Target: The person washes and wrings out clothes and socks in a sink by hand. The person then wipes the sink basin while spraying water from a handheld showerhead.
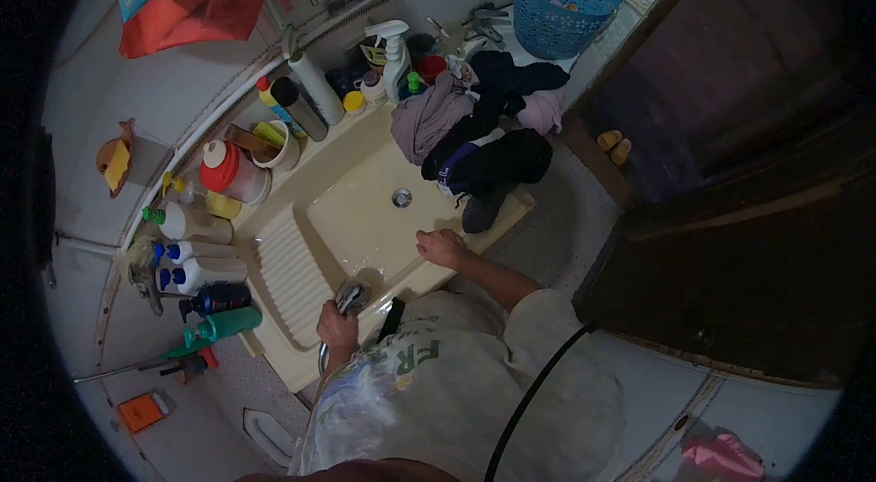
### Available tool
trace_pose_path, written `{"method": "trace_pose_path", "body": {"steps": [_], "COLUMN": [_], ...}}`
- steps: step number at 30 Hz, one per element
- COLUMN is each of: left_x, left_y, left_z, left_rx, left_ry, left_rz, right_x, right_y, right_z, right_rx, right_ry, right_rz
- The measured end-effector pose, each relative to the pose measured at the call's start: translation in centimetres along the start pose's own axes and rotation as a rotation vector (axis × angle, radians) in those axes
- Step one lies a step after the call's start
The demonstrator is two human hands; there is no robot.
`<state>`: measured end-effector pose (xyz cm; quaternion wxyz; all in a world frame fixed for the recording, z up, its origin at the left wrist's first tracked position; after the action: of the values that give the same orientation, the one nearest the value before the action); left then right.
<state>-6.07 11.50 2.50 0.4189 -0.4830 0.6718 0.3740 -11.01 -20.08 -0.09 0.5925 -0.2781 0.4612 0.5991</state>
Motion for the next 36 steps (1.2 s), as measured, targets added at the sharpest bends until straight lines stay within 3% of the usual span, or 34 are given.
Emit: {"method": "trace_pose_path", "body": {"steps": [36], "left_x": [0.2], "left_y": [0.0], "left_z": [0.1], "left_rx": [0.063], "left_ry": [-0.021], "left_rz": [-0.067], "right_x": [0.5], "right_y": [-0.2], "right_z": [-0.4], "right_rx": [-0.002], "right_ry": [0.002], "right_rz": [-0.032]}}
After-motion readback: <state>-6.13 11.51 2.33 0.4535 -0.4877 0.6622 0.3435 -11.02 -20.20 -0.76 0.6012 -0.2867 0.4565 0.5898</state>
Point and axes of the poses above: each hand's wrist, its own y-axis away from the middle knuckle, its own x-axis out of the palm, z = x × y, the point moved 4 cm from there along -y, towards the middle knuckle, and after that the axes turned 5 degrees about y, right-handed, at the moved point
